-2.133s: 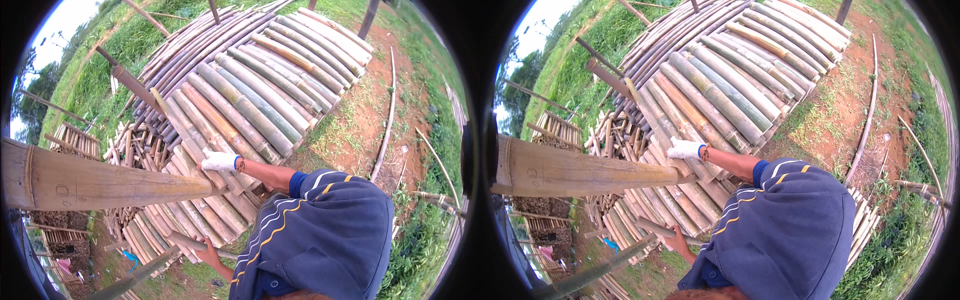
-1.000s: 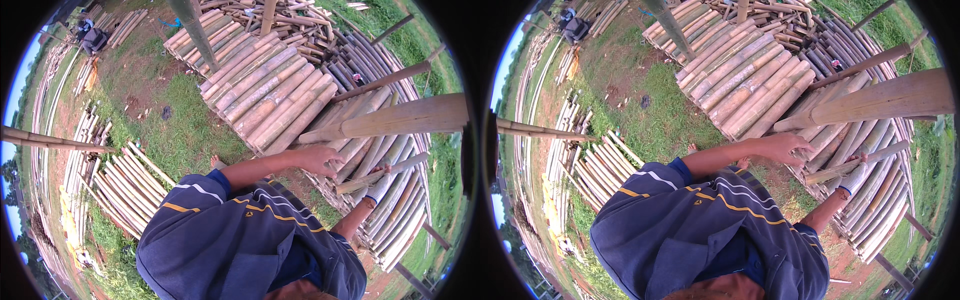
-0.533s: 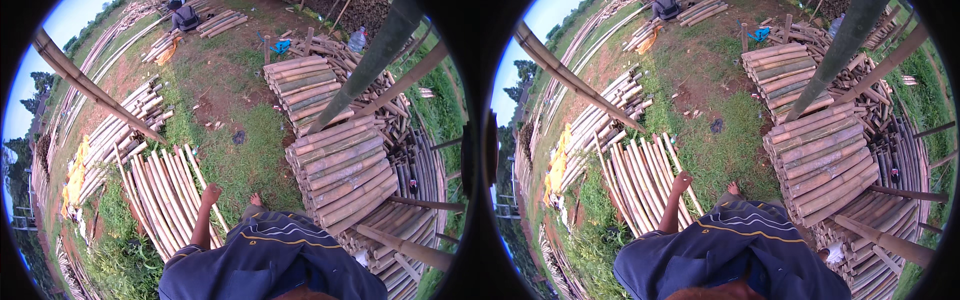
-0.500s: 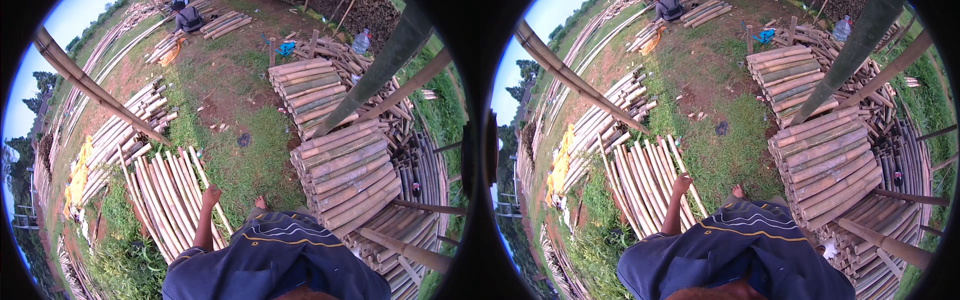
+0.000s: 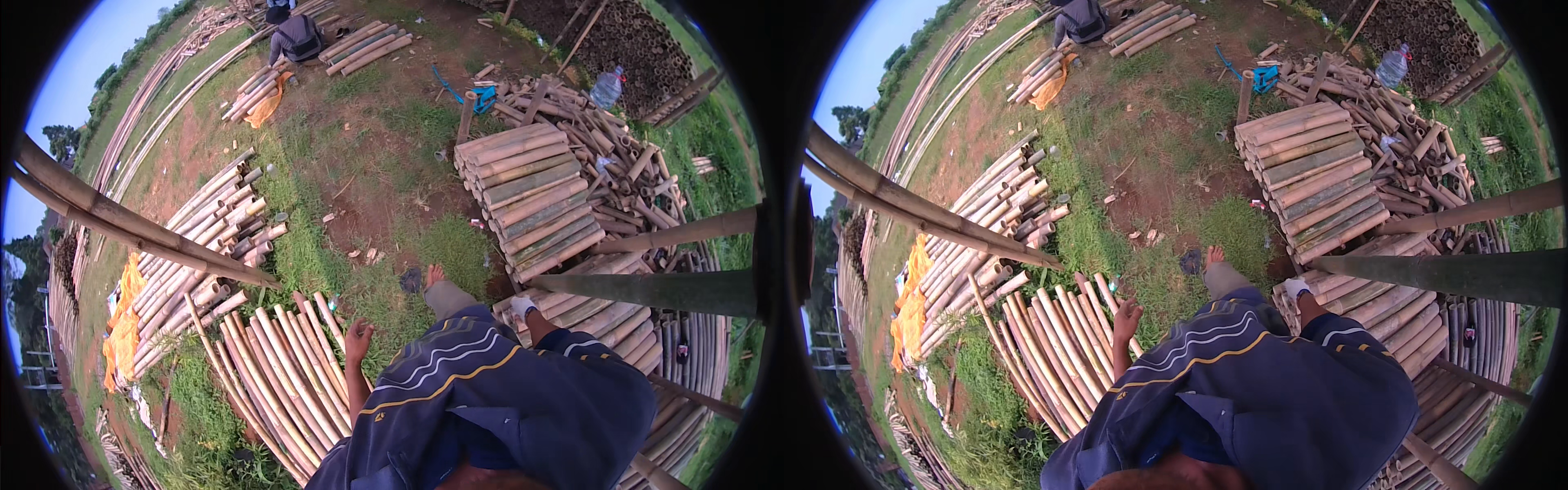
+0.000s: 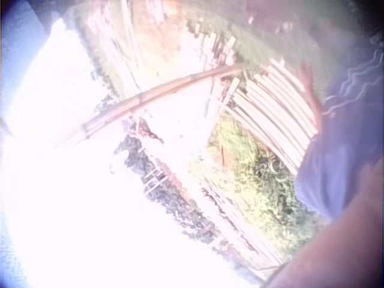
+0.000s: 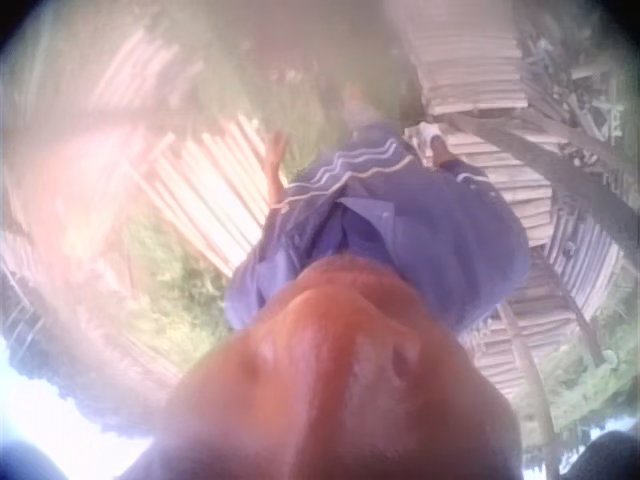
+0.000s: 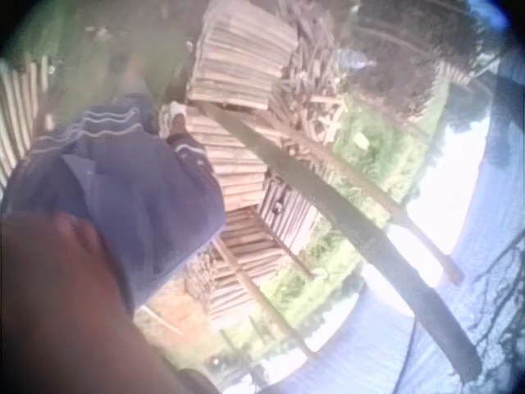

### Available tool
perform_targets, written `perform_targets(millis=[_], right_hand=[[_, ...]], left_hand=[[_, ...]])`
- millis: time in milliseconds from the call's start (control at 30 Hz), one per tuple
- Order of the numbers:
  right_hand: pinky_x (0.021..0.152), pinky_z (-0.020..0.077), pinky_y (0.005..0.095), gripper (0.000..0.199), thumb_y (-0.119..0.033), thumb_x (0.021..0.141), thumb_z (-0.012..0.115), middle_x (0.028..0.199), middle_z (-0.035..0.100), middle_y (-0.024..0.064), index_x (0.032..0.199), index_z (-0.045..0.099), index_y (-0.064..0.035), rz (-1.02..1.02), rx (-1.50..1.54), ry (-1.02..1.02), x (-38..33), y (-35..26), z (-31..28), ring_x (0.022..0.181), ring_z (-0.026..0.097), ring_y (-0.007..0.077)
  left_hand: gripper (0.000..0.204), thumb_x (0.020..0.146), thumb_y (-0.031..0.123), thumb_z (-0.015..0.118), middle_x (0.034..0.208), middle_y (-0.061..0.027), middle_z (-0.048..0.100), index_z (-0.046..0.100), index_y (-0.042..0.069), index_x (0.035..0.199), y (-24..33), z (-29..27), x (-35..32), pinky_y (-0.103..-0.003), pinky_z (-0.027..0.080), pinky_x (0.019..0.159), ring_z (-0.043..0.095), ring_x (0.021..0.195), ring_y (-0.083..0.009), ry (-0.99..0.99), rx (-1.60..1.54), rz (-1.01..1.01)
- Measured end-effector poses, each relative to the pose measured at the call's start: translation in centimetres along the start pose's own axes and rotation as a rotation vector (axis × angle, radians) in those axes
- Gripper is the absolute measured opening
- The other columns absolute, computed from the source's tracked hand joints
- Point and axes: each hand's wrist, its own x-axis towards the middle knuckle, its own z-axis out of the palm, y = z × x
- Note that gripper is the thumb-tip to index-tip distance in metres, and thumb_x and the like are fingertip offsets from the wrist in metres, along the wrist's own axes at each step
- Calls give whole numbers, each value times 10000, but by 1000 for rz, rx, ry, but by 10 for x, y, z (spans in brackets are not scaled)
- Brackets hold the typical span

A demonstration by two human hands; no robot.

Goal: The person assembles a bamboo structure by placing bamboo poles onto a frame, securing them with nails and a hammer, and adjusting the alignment. The person also retrieves nails from a bucket and uses a blue strap to organize materials.

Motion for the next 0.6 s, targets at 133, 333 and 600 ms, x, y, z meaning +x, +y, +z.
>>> perform_targets(millis=[133, 333, 600], right_hand=[[964, 541, 475, 591, -464, 925, 531, 1334, 646, 290, 1259, 667, 5, -274, -212, -74, -1, -258, 13, 1209, 652, 407], [974, 530, 463, 525, -330, 911, 658, 1192, 696, 275, 1299, 598, 20, -902, -82, -213, -29, -552, 22, 1125, 666, 438], [809, 562, 380, 559, -321, 918, 627, 1063, 727, 170, 1365, 562, 9, -524, 1, -135, 70, -709, -8, 955, 709, 258]], left_hand=[[455, 991, 261, 691, 1083, -98, 767, 621, 1, 1357, -30, -17, 67, -352, 569, 831, 730, 987, -213, 114, -281, -506], [390, 979, 222, 676, 1027, -89, 753, 645, 3, 1301, 15, 2, 224, -343, 569, 772, 719, 906, -198, 24, -225, -747], [309, 964, 169, 655, 952, -76, 734, 676, 6, 1225, 112, 15, 567, -332, 569, 693, 704, 798, -178, -108, -12, -654]])
